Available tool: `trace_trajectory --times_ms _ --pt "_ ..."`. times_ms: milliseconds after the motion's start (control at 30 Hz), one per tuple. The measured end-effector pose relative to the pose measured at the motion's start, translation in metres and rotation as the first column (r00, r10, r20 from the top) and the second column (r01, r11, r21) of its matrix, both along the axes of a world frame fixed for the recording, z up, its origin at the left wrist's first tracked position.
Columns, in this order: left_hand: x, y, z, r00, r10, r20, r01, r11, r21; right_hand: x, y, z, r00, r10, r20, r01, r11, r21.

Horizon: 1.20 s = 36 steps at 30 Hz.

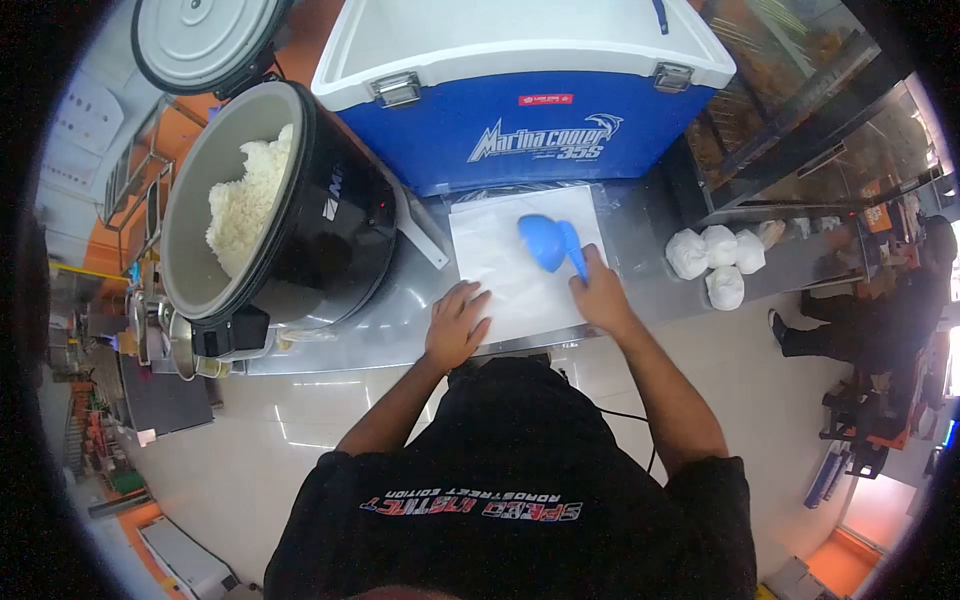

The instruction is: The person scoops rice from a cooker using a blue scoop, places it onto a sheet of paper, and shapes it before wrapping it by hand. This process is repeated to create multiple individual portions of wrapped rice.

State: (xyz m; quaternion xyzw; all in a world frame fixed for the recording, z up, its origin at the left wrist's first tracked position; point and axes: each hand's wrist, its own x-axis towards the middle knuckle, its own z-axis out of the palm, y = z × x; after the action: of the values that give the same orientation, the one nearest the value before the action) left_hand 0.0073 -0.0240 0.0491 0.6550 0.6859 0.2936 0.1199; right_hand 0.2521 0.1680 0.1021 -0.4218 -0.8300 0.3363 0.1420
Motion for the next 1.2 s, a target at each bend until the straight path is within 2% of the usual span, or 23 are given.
trace_trajectory --times_ms 33,67,100,133,367,467,533,567,600,633,667,700,767,833,900,933,1000,1033,1100,1200 --pt "-0.001 0.0 -0.002 1.0 0.007 -0.005 -0.007 1.0 0.008 -0.007 -0.003 -0.004 1.0 -0.002 -0.003 0.002 1.0 0.0" --pt "0.0 -0.001 -0.004 1.0 0.011 -0.008 -0.011 1.0 0.011 -0.016 -0.013 -0.011 0.95 0.028 0.313 -0.057 0.995 0.084" --pt "0.002 -0.002 -0.005 1.0 0.004 -0.009 -0.004 1.0 0.003 -0.025 -0.023 -0.017 0.801 0.025 0.599 -0.136 0.981 0.141" --pt "0.002 -0.003 -0.004 1.0 0.004 -0.005 -0.004 1.0 0.001 -0.034 -0.028 -0.026 0.764 0.02 0.645 -0.062 0.997 0.042" --pt "0.0 -0.003 -0.011 1.0 0.019 0.0 -0.019 1.0 0.023 -0.037 -0.041 -0.021 0.723 -0.007 0.691 -0.083 0.992 0.097" --pt "0.001 -0.002 -0.01 1.0 0.026 0.009 -0.026 0.999 0.026 -0.036 -0.042 -0.016 0.767 -0.04 0.641 -0.028 0.995 0.096" --pt "0.0 -0.002 -0.008 1.0 0.005 -0.026 -0.004 0.999 0.042 -0.031 -0.035 -0.013 0.916 0.011 0.401 0.066 0.982 -0.177" --pt "0.001 -0.005 -0.007 0.998 -0.01 -0.062 0.013 0.999 0.047 -0.028 -0.03 -0.012 0.912 0.017 0.409 0.061 0.983 -0.176" --pt "0.005 -0.005 -0.005 0.998 -0.004 -0.055 0.007 0.999 0.047 -0.028 -0.023 -0.002 0.937 0.053 0.344 0.012 0.983 -0.183" --pt "0.009 -0.006 -0.002 0.988 -0.102 -0.118 0.111 0.991 0.075 -0.027 -0.02 0.006 0.956 0.092 0.278 -0.039 0.981 -0.191" --pt "0.013 -0.008 0.001 0.964 -0.192 -0.182 0.212 0.973 0.096 -0.027 -0.019 0.012 0.961 0.07 0.269 -0.013 0.978 -0.208" --pt "0.02 -0.007 0.003 0.968 -0.182 -0.174 0.2 0.976 0.09 -0.025 -0.02 0.016 0.958 0.084 0.275 -0.023 0.976 -0.216" --pt "0.037 0.002 0.005 0.925 -0.311 -0.219 0.315 0.949 -0.018 -0.02 -0.016 0.022 0.987 0.026 0.157 0.014 0.968 -0.25" --pt "0.045 0.004 0.002 0.933 -0.301 -0.196 0.302 0.953 -0.025 -0.013 -0.012 0.03 0.989 0.036 0.145 0.0 0.971 -0.238" --pt "0.049 0.008 -0.004 0.898 -0.376 -0.227 0.38 0.925 -0.026 -0.006 -0.009 0.043 0.981 0.164 0.104 -0.165 0.986 -0.002" --pt "0.052 0.008 -0.008 0.9 -0.37 -0.229 0.375 0.927 -0.025 -0.005 -0.01 0.048 0.98 0.17 0.103 -0.171 0.985 0.0" --pt "0.054 0.009 -0.014 0.879 -0.402 -0.257 0.417 0.909 0.004 -0.002 -0.014 0.056 0.839 0.302 0.453 -0.383 0.919 0.095" --pt "0.054 0.009 -0.015 0.878 -0.399 -0.265 0.416 0.91 0.008 -0.002 -0.012 0.054 0.841 0.3 0.451 -0.383 0.918 0.104" --pt "0.055 0.007 -0.015 0.897 -0.388 -0.21 0.385 0.921 -0.054 -0.003 -0.005 0.044 0.748 0.314 0.585 -0.452 0.886 0.102" --pt "0.057 0.005 -0.014 0.904 -0.397 -0.161 0.382 0.917 -0.116 -0.011 0.001 0.018 0.738 0.285 0.611 -0.415 0.907 0.078"
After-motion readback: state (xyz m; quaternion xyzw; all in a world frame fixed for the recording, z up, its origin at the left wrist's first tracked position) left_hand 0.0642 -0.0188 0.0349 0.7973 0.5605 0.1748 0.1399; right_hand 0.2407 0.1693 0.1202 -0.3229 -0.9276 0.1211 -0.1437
